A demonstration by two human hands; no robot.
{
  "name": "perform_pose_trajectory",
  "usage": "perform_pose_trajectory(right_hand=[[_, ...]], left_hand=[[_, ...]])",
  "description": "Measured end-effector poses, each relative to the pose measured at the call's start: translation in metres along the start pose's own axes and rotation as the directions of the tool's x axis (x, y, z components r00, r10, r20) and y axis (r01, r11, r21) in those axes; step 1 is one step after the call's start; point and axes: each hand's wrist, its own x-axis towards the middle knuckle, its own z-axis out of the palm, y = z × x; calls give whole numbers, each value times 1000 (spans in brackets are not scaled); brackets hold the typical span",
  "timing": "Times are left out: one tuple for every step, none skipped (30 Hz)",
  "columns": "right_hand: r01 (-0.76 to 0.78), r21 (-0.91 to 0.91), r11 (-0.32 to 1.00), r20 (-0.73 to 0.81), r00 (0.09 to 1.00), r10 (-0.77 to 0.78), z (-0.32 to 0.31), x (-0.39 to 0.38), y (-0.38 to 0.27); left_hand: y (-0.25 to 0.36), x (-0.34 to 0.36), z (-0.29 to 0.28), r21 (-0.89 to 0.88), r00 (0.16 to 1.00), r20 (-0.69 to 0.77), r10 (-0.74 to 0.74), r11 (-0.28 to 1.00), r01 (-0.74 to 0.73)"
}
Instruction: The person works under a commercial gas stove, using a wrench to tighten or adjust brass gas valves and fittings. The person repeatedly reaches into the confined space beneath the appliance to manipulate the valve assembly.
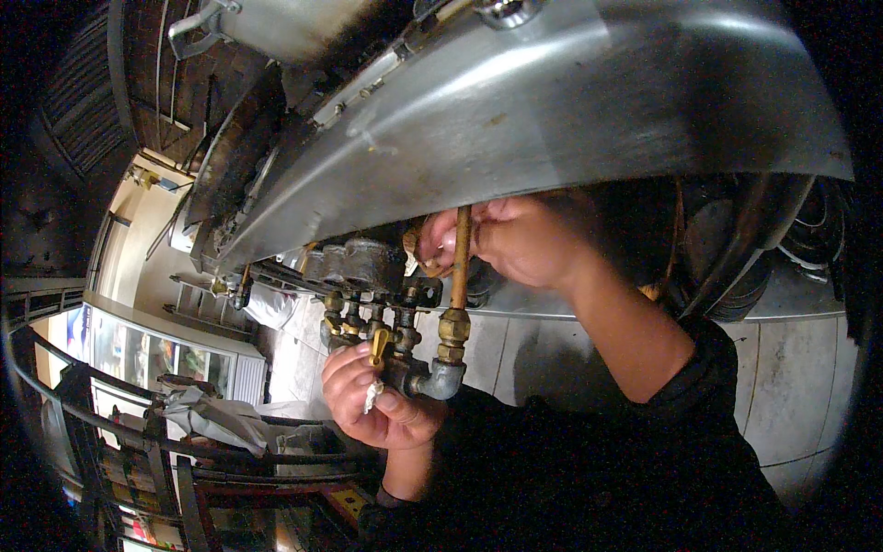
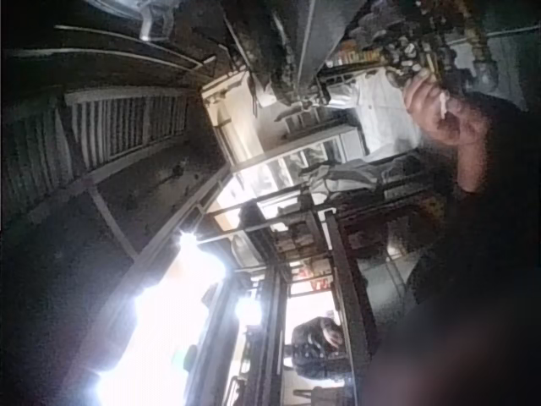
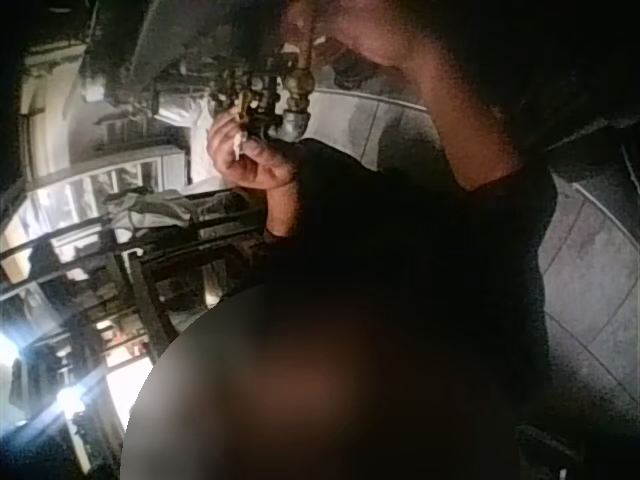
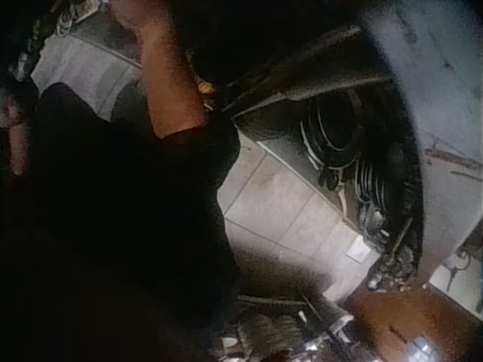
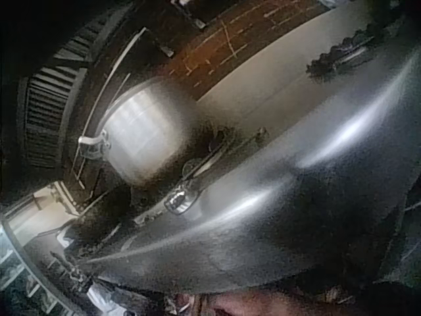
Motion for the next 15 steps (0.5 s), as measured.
perform_pose_trajectory(right_hand=[[26, 67, 997, -19, 999, -25, 2, 0, -1], [54, 134, 990, -40, 998, -49, 5, 0, -3], [84, 198, 977, -64, 995, -72, 6, 0, -4], [91, 237, 967, -61, 995, -78, 6, 1, -2], [97, 275, 956, -59, 995, -84, 5, 2, 1], [103, 315, 943, -55, 994, -90, 5, 3, 4], [81, 276, 958, -56, 996, -68, 7, 3, 3], [58, 236, 970, -57, 997, -46, 10, 2, 3], [34, 198, 980, -57, 998, -23, 12, 2, 3], [24, 139, 990, -41, 999, -19, 13, 3, 3], [16, 79, 997, -26, 1000, -14, 14, 3, 3], [8, 17, 1000, -12, 1000, -8, 14, 3, 2], [14, 7, 1000, -16, 1000, -14, 14, 3, 2], [20, -2, 1000, -20, 1000, -20, 14, 2, 1], [26, -14, 1000, -25, 999, -27, 12, 0, -1]], left_hand=[[0, 0, 0, 0, 1000, 2, -5, 1000, 5], [1, 0, 0, 0, 1000, 3, -9, 1000, 9], [2, 1, 0, -3, 1000, 6, -14, 1000, 14], [2, 1, 1, -4, 1000, 5, -14, 1000, 14], [2, 1, 1, -4, 1000, 3, -15, 1000, 15], [2, 1, 1, -3, 1000, 3, -15, 1000, 15], [2, 1, 1, -3, 1000, 3, -15, 1000, 15], [2, 2, 1, -3, 1000, 3, -15, 1000, 15], [2, 2, 1, 1, 1000, 4, -14, 1000, 14], [2, 2, 1, 4, 1000, 3, -9, 1000, 9], [2, 2, 1, 7, 1000, 3, -3, 1000, 3], [2, 2, 1, 8, 1000, 2, 1, 1000, -1], [2, 1, 1, 7, 1000, 1, -1, 1000, 1], [2, 1, 0, 6, 1000, 0, -2, 1000, 2], [1, 1, 1, 1, 1000, -2, -4, 1000, 4]])
